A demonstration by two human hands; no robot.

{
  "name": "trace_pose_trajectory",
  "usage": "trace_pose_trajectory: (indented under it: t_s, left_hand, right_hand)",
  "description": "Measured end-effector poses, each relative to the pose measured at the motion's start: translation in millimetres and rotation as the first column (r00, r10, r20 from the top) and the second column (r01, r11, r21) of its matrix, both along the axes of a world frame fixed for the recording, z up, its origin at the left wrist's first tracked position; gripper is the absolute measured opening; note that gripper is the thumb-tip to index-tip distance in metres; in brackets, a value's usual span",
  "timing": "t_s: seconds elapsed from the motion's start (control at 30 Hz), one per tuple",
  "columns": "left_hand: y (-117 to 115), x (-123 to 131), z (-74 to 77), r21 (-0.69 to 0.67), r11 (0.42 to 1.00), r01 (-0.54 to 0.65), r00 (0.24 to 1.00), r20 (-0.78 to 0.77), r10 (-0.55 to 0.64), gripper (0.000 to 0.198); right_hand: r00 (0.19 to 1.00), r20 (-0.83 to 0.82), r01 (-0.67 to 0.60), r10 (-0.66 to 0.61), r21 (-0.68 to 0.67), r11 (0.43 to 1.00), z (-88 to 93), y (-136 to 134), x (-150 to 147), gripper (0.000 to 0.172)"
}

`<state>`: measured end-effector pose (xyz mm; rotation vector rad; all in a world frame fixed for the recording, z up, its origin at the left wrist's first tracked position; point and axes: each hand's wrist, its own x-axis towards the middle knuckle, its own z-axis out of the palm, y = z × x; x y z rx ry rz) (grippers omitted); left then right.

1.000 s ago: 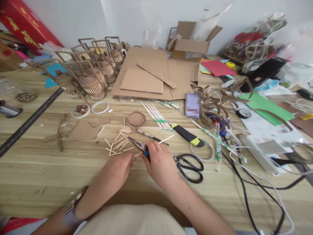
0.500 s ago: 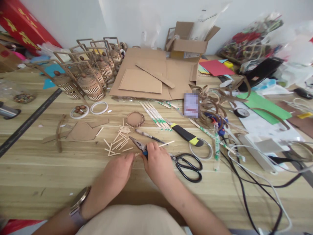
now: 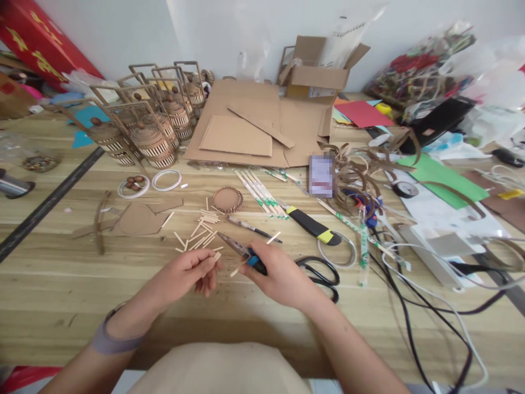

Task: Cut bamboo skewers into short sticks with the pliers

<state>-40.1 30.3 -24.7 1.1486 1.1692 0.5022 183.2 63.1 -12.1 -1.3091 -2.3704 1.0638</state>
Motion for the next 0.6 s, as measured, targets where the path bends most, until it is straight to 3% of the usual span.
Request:
trace_pose_trajectory:
  t_s: [0.1, 0.4, 0.6]
  left_hand:
    - [2.0, 11.1, -6.0, -0.042, 0.999, -0.001, 0.999, 0.052, 0.003, 0.045]
    - [2.2, 24.2, -11.3, -0.040, 0.999, 0.011, 0.997, 0.076, -0.008, 0.035]
    - [2.3, 26.8, -9.4, -0.084, 0.996, 0.023, 0.996, 0.092, -0.015, 0.034]
  right_hand:
    - [0.998, -0.039, -0.043, 0.042, -0.017, 0.999, 0.2, -3.7, -6.3, 0.006]
    - [0.991, -0.122, -0.052, 0.053, 0.010, 0.999, -6.0, -5.5, -14.8, 0.051]
    - [0.983, -0.168, -0.073, 0.068, -0.026, 0.997, -6.0, -5.0, -15.6, 0.050]
